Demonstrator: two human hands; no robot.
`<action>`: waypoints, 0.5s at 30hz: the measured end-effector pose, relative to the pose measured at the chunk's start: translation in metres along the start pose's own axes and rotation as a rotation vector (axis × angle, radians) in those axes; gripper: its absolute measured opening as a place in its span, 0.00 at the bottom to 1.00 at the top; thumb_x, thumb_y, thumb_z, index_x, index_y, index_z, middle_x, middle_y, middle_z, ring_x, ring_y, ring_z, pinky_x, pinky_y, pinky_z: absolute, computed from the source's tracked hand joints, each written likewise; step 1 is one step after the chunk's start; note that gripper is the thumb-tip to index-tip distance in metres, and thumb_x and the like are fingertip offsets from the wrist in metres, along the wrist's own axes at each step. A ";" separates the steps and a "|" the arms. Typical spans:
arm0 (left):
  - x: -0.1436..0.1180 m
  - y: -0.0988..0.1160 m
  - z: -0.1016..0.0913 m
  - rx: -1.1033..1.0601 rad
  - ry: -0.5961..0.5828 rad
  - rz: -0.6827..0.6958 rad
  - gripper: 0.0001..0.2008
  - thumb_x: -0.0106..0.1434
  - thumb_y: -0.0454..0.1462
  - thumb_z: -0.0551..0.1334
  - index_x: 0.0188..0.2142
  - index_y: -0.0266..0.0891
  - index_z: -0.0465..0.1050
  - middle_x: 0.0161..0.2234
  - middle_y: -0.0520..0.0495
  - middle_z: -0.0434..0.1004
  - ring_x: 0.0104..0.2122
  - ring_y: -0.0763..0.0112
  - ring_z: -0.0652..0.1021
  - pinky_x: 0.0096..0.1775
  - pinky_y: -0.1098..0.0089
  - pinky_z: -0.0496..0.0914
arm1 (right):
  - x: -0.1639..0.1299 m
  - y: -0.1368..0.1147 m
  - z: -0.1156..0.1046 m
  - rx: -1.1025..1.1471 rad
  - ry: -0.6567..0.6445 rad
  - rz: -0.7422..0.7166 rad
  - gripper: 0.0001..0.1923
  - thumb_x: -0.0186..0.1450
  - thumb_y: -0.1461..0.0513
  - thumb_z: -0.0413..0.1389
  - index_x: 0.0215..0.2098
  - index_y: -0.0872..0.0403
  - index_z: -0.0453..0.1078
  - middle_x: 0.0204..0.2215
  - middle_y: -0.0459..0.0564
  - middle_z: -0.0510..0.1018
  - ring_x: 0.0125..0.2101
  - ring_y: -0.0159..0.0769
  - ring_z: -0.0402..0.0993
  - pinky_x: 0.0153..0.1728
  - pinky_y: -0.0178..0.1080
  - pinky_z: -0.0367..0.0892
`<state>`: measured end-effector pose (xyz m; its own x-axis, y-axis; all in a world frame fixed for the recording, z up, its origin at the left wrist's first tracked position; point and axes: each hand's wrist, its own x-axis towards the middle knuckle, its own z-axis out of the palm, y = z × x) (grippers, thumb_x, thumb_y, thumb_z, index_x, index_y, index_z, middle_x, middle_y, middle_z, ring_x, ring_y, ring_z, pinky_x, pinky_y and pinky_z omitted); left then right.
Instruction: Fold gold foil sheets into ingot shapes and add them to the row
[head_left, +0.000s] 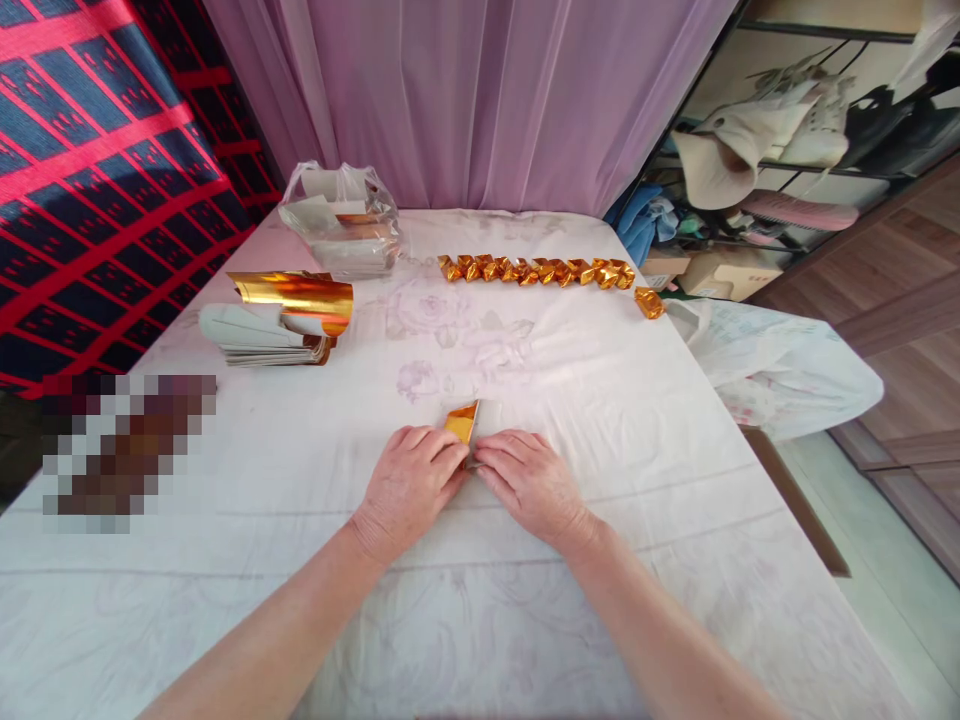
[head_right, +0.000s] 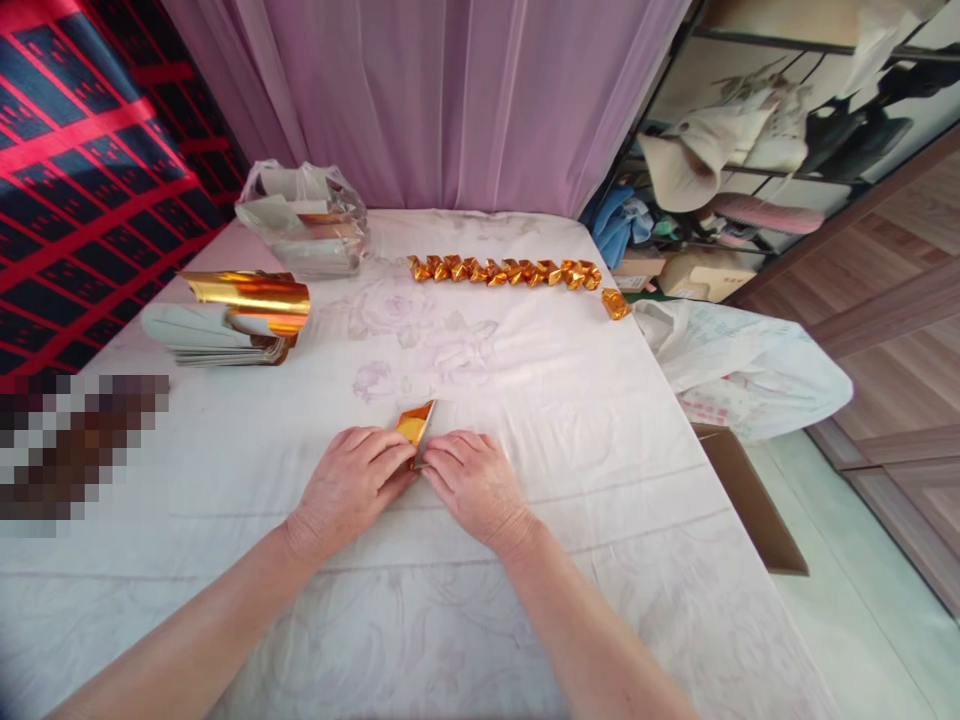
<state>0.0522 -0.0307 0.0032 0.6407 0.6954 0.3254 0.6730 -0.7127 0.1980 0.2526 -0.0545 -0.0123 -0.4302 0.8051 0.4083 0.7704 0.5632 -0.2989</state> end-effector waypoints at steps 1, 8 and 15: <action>0.000 0.000 0.001 0.008 0.017 0.014 0.06 0.69 0.37 0.60 0.43 0.39 0.74 0.39 0.46 0.79 0.39 0.63 0.75 0.42 0.60 0.67 | 0.000 0.000 0.001 0.009 0.018 0.002 0.10 0.71 0.62 0.51 0.41 0.52 0.76 0.40 0.52 0.81 0.42 0.40 0.75 0.43 0.42 0.68; -0.001 -0.004 0.002 0.012 0.076 0.038 0.07 0.70 0.36 0.58 0.42 0.39 0.75 0.39 0.48 0.81 0.38 0.66 0.77 0.43 0.61 0.66 | 0.001 0.000 -0.003 0.175 0.006 -0.026 0.11 0.68 0.58 0.56 0.46 0.53 0.73 0.43 0.53 0.80 0.45 0.42 0.75 0.49 0.46 0.71; -0.002 -0.008 0.000 -0.024 0.082 0.036 0.09 0.71 0.35 0.57 0.44 0.40 0.75 0.42 0.49 0.82 0.40 0.65 0.78 0.47 0.60 0.66 | 0.001 0.003 -0.002 0.210 0.042 -0.013 0.11 0.69 0.66 0.52 0.46 0.52 0.74 0.43 0.51 0.81 0.44 0.38 0.75 0.49 0.44 0.72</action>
<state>0.0459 -0.0266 0.0010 0.6310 0.6602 0.4075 0.6405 -0.7397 0.2066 0.2556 -0.0520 -0.0113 -0.4157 0.7916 0.4478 0.6483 0.6032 -0.4645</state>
